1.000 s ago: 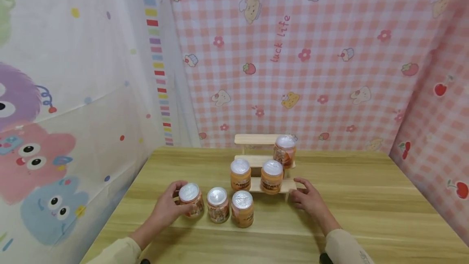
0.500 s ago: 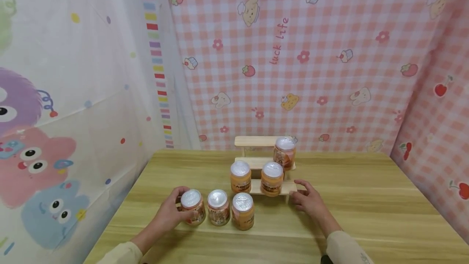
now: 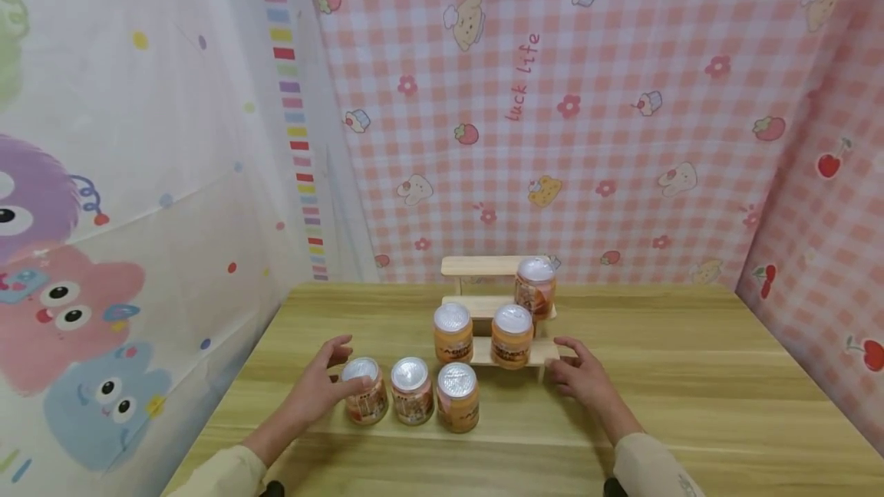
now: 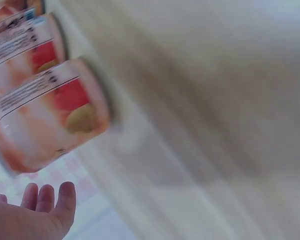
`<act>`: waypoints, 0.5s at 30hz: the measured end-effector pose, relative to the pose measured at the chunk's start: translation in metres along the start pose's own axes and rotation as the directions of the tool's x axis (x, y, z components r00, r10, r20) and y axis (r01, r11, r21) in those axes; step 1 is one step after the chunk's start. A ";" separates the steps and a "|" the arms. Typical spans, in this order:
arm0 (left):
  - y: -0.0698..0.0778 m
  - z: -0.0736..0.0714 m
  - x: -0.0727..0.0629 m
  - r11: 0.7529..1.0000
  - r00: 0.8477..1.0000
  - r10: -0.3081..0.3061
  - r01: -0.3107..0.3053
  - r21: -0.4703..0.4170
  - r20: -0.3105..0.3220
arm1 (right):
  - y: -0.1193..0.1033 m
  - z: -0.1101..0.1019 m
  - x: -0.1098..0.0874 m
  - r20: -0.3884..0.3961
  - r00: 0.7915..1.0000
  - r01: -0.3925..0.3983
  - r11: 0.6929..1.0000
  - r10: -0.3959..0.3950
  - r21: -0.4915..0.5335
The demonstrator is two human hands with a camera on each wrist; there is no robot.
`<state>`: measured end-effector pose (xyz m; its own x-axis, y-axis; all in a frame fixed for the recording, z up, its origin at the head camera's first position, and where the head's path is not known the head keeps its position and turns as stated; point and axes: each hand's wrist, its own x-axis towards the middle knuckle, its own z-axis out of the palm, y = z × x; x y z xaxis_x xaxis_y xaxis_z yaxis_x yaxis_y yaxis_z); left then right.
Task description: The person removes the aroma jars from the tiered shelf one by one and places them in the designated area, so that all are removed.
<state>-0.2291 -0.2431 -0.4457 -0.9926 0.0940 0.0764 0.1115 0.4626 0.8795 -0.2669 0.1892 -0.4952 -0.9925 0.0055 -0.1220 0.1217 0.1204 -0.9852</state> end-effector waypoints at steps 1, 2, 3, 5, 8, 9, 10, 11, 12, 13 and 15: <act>0.003 -0.001 0.002 1.000 1.000 0.005 -0.005 0.006 -0.003 | 0.000 0.000 0.000 -0.004 1.000 -0.001 1.000 0.001 0.000; 0.007 -0.002 0.004 1.000 1.000 0.011 -0.011 0.012 -0.009 | 0.000 0.000 0.000 -0.006 1.000 -0.001 1.000 0.001 -0.003; 0.011 -0.003 0.006 1.000 1.000 0.017 -0.017 0.015 -0.016 | -0.001 0.001 0.000 -0.007 1.000 0.002 1.000 -0.002 -0.009; 0.020 -0.004 0.011 0.999 0.999 0.027 -0.026 0.021 -0.033 | -0.001 0.001 -0.001 -0.009 1.000 0.007 1.000 -0.007 -0.019; 0.034 -0.004 0.020 0.999 0.998 0.032 -0.031 0.027 -0.050 | -0.002 0.002 -0.002 -0.016 1.000 0.014 1.000 -0.015 -0.025; 0.038 -0.003 0.023 0.999 0.998 0.034 -0.032 0.026 -0.056 | -0.002 0.002 -0.002 -0.017 1.000 0.018 1.000 -0.018 -0.026; 0.042 -0.003 0.027 0.999 0.998 0.036 -0.035 0.023 -0.060 | -0.003 0.002 -0.002 -0.019 1.000 0.018 1.000 -0.018 -0.023; 0.046 -0.002 0.030 0.999 0.997 0.036 -0.035 0.021 -0.062 | -0.003 0.002 -0.002 -0.019 1.000 0.017 1.000 -0.018 -0.019; 0.050 -0.001 0.034 0.999 0.997 0.035 -0.034 0.017 -0.064 | -0.004 0.002 -0.003 -0.020 1.000 0.013 1.000 -0.013 -0.014; 0.053 0.000 0.038 0.999 0.997 0.037 -0.036 0.010 -0.069 | -0.004 0.002 -0.003 -0.019 1.000 0.008 1.000 -0.008 -0.009; 0.059 0.004 0.047 0.999 0.996 0.046 -0.046 -0.010 -0.079 | -0.006 0.001 -0.002 -0.018 1.000 -0.004 1.000 0.003 -0.003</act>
<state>-0.2687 -0.2083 -0.3921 -0.9872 0.0447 0.1534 0.1570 0.4486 0.8798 -0.2653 0.1871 -0.4895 -0.9921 0.0237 -0.1232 0.1252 0.1231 -0.9845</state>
